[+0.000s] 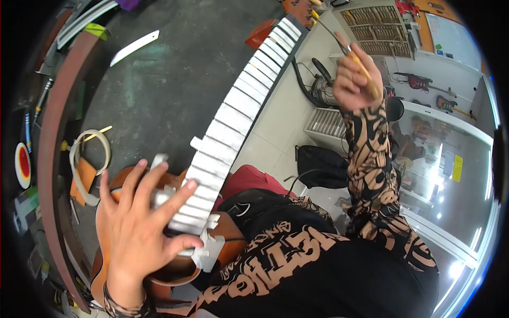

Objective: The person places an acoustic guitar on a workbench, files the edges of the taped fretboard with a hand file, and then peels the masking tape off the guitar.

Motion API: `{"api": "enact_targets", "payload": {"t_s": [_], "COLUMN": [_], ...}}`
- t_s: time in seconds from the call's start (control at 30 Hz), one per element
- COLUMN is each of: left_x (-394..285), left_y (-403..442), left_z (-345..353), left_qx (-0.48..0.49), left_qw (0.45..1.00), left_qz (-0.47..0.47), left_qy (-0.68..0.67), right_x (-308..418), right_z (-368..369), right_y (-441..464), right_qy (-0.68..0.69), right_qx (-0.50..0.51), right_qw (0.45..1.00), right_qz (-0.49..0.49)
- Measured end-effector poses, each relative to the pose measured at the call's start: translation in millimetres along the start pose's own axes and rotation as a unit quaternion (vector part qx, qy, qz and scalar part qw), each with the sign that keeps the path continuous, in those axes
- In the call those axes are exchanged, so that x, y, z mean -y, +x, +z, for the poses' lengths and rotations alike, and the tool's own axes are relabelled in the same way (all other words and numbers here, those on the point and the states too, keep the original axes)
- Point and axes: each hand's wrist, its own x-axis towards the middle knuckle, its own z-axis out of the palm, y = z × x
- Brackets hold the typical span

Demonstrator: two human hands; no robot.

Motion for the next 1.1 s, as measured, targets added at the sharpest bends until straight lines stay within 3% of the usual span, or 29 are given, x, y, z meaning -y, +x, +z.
{"api": "enact_targets", "payload": {"t_s": [0.1,0.23,0.3,0.5,0.7,0.77,0.87,1.0,1.1], "left_x": [2,3,13,34,41,32,1,-80,-117], "left_y": [-3,-10,-10,-6,4,0,-6,-34,-59], "left_z": [-9,-1,14,33,55,45,17,-32,-18], "left_qx": [-0.013,-0.154,-0.198,-0.274,-0.424,-0.410,-0.467,-0.535,-0.603], "left_qw": [1.000,0.960,0.878,0.863,0.810,0.810,0.805,0.745,0.648], "left_qz": [0.018,-0.057,-0.077,-0.010,-0.044,-0.112,-0.175,-0.302,-0.345], "left_qy": [0.002,-0.229,-0.429,-0.423,-0.404,-0.403,-0.322,-0.261,-0.313], "right_x": [-1,-11,-20,-23,0,18,43,66,88], "right_z": [-15,-50,-70,-125,-147,-160,-162,-151,-124], "right_y": [-63,-151,-191,-232,-166,-132,-89,-57,-39], "right_qy": [-0.021,-0.101,-0.126,-0.114,-0.157,-0.175,-0.271,-0.404,-0.473], "right_qx": [-0.049,-0.191,-0.255,-0.327,-0.253,-0.204,-0.132,-0.041,0.023], "right_qw": [0.998,0.976,0.958,0.938,0.954,0.963,0.953,0.914,0.881], "right_qz": [-0.030,-0.035,-0.030,-0.021,0.016,0.034,0.037,-0.004,-0.009]}}
